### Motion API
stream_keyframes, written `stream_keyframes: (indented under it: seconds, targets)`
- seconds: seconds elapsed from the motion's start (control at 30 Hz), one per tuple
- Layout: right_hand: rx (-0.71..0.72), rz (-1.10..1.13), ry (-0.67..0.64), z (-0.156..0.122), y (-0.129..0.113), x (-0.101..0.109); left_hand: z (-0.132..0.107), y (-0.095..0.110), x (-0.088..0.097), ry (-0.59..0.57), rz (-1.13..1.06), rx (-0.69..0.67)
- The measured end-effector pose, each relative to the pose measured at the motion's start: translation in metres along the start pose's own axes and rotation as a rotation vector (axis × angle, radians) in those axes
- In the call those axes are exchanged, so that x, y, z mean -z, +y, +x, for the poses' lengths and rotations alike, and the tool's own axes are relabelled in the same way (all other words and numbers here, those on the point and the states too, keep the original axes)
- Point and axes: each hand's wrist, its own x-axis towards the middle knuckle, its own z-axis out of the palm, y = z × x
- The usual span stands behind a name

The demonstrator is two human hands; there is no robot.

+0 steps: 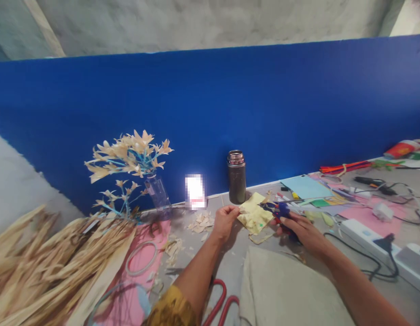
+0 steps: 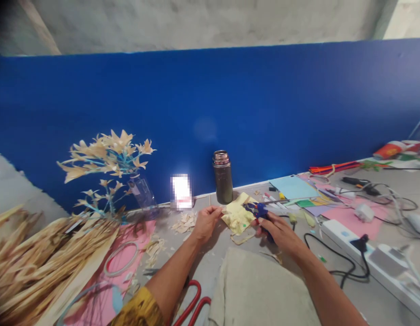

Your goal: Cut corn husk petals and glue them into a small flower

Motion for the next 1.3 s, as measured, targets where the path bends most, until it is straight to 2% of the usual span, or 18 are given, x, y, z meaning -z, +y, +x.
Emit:
stream_keyframes:
  seconds: [0.13, 0.23, 0.37, 0.47, 0.57, 0.63, 0.77, 0.87, 0.97, 1.07, 1.13, 1.3]
  targets:
    - [0.037, 0.164, 0.053, -0.002, 0.002, -0.007, -0.008, 0.008, -0.005, -0.057, 0.087, -0.058]
    - [0.084, 0.156, 0.031, -0.001, 0.008, -0.012, -0.014, 0.014, -0.010, -0.087, 0.149, -0.099]
    - [0.076, 0.131, 0.008, 0.001, 0.013, -0.012, -0.015, 0.017, -0.013, -0.062, 0.211, -0.147]
    - [0.063, 0.096, 0.049, 0.001, 0.013, -0.010, -0.008, 0.018, -0.006, -0.007, 0.264, -0.122]
    - [0.051, 0.067, 0.081, 0.001, 0.010, -0.010, 0.000, 0.023, 0.011, 0.015, 0.352, -0.057]
    - [0.032, 0.051, 0.093, 0.000, 0.007, -0.012, 0.003, 0.030, 0.023, -0.065, 0.445, 0.025]
    - [0.029, 0.044, 0.100, -0.002, -0.001, -0.015, 0.003, 0.045, 0.040, -0.320, 0.592, 0.221]
    - [0.027, 0.028, 0.082, -0.003, -0.004, -0.017, 0.002, 0.050, 0.040, -0.379, 0.659, 0.263]
    - [0.020, 0.039, 0.067, -0.004, -0.005, -0.018, 0.004, 0.049, 0.036, -0.330, 0.749, 0.221]
    - [0.028, 0.074, 0.067, -0.004, -0.006, -0.020, 0.003, 0.043, 0.027, -0.211, 0.874, 0.150]
    - [0.035, 0.081, 0.065, -0.004, -0.008, -0.020, 0.000, 0.037, 0.018, -0.150, 0.958, 0.117]
    - [0.047, 0.033, 0.061, -0.003, -0.009, -0.020, -0.016, 0.021, -0.009, -0.082, 1.090, 0.075]
